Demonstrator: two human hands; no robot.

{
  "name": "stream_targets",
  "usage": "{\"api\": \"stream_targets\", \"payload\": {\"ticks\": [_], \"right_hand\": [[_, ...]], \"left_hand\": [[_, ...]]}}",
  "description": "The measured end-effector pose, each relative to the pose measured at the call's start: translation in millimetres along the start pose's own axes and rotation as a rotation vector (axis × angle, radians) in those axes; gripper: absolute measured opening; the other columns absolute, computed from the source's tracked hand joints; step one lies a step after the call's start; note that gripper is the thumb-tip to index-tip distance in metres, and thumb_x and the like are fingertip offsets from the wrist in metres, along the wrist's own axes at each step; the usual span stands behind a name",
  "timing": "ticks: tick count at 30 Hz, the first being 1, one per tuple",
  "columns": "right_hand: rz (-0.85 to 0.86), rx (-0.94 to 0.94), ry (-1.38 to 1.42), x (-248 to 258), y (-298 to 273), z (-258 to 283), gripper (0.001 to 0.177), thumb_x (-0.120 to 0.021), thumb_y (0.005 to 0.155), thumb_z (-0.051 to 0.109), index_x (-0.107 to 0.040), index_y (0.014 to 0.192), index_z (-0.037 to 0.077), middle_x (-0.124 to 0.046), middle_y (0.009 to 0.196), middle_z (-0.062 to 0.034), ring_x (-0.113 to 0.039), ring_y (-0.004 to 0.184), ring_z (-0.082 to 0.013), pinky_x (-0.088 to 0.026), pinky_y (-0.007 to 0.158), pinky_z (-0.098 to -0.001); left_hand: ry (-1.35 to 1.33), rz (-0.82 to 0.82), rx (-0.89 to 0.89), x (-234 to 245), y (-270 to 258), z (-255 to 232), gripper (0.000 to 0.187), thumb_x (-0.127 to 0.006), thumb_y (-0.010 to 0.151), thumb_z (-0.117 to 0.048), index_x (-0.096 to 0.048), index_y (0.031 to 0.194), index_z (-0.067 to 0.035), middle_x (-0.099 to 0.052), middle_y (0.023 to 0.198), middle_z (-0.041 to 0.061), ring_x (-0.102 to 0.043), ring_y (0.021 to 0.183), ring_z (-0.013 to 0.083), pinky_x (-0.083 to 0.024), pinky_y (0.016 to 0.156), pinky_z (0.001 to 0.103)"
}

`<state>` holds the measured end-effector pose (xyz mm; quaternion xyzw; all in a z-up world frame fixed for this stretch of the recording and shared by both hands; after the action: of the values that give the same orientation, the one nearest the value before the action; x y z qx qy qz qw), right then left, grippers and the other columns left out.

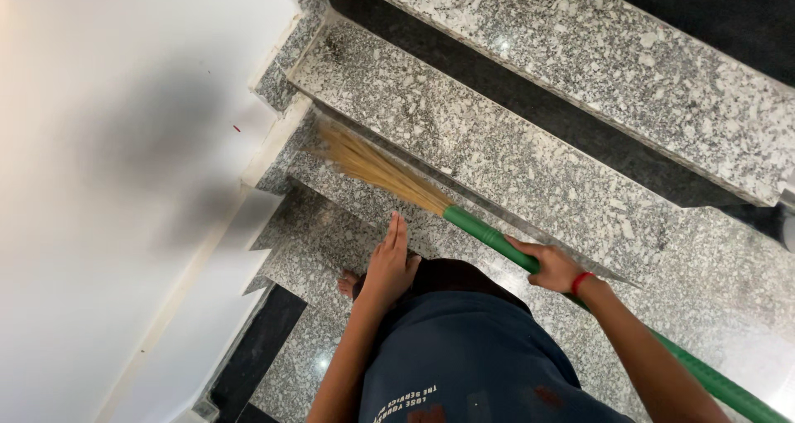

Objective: The person sweeps the granite steps and landing of a staircase using a broom.

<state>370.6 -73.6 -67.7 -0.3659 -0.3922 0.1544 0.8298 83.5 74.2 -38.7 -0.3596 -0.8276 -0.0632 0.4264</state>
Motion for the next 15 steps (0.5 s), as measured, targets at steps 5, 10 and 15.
{"api": "stream_targets", "payload": {"ticks": [5,10,15], "right_hand": [[-0.194,0.032,0.166,12.0,-33.1,-60.5,0.103,-0.079,0.072,0.003,-0.030,0.154,0.041,-0.051,0.153,-0.0096,-0.073,0.105,-0.0248,-0.059,0.092,-0.0367],[-0.300,-0.251,0.128,29.4,-25.5,-102.7,0.109,-0.080,0.072,0.010,-0.026,0.161,0.042,-0.072,0.124,-0.0201,-0.076,0.099,-0.0313,-0.057,0.100,-0.0398],[-0.143,-0.300,0.091,0.0,-33.5,-75.3,0.108,-0.072,0.076,0.009,-0.022,0.164,0.046,-0.078,0.111,-0.0225,-0.078,0.092,-0.0327,-0.060,0.098,-0.0406]], "left_hand": [[0.028,0.063,0.000,-2.9,3.2,-7.5,0.090,-0.066,0.092,-0.025,-0.014,0.160,0.001,-0.010,0.170,0.020,-0.040,0.143,0.0446,-0.035,0.113,0.054],[-0.003,0.131,0.008,-7.1,-11.1,-8.4,0.090,-0.066,0.090,-0.024,-0.015,0.160,0.000,-0.009,0.172,0.018,-0.044,0.139,0.0437,-0.039,0.112,0.051],[0.034,0.092,-0.091,-2.1,-12.4,-9.0,0.091,-0.069,0.089,-0.024,-0.016,0.160,0.001,-0.013,0.170,0.019,-0.044,0.141,0.0450,-0.039,0.112,0.053]]}}
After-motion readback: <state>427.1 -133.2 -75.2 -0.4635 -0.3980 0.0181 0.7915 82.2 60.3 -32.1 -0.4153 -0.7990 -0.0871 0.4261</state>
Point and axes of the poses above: each hand's wrist, its own y-axis towards the middle knuckle, its own x-axis out of the back of the hand, z = x × y, the point moved 8 cm from there along y, towards the middle knuckle
